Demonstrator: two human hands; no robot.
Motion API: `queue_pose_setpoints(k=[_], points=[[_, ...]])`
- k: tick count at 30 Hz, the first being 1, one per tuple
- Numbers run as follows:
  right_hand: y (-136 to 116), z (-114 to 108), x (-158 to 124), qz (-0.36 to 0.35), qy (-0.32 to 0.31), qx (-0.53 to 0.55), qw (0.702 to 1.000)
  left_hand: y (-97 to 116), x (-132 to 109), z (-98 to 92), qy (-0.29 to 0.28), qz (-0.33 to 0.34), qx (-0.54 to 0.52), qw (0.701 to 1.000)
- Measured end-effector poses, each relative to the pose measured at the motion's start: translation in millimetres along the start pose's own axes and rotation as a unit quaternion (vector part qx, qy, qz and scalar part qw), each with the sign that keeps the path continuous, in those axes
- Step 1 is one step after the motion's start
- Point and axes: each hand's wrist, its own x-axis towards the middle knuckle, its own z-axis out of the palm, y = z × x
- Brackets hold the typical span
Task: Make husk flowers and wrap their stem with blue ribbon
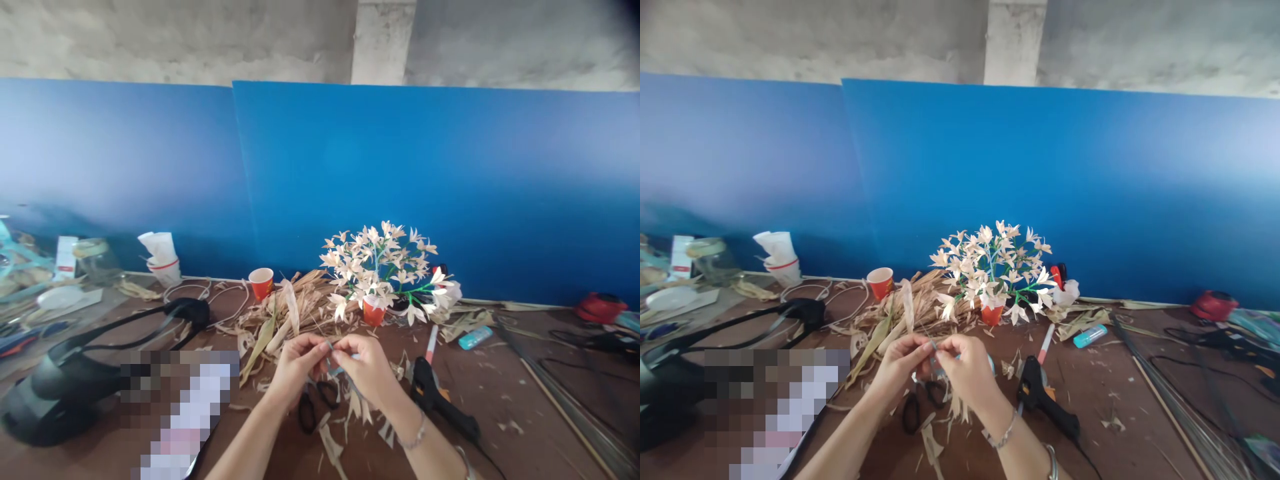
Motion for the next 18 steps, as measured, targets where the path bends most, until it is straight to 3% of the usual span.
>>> queue_pose_setpoints(k=[5, 11, 13, 15, 17, 18], points=[[-5.4, -7.9, 0.1, 0.121, -0.099, 0.253, 0.955, 6.4, -2.3, -1.0, -0.023, -0.013, -0.019, 0.999], [-7.7, -11.3, 0.9, 0.207, -0.206, 0.369, 0.882, 10.4, -4.1, 0.4, -0.043, -0.001, -0.040, 0.998], [-6.8, -11.0, 2.0, 0.197, -0.202, 0.343, 0.896, 12.0, -4.0, -0.4, -0.038, -0.016, -0.039, 0.998], [-6.0, -9.6, 1.8, 0.147, -0.161, 0.244, 0.945, 13.0, -3.2, -1.3, -0.018, -0.035, -0.019, 0.999], [-5.2, -6.3, -0.2, 0.052, -0.065, 0.071, 0.994, 12.8, -1.7, -1.9, 0.011, -0.040, 0.027, 0.999], [-4.7, -4.0, -1.8, -0.002, -0.008, -0.026, 1.000, 12.0, -0.8, -2.0, 0.024, -0.037, 0.052, 0.998]])
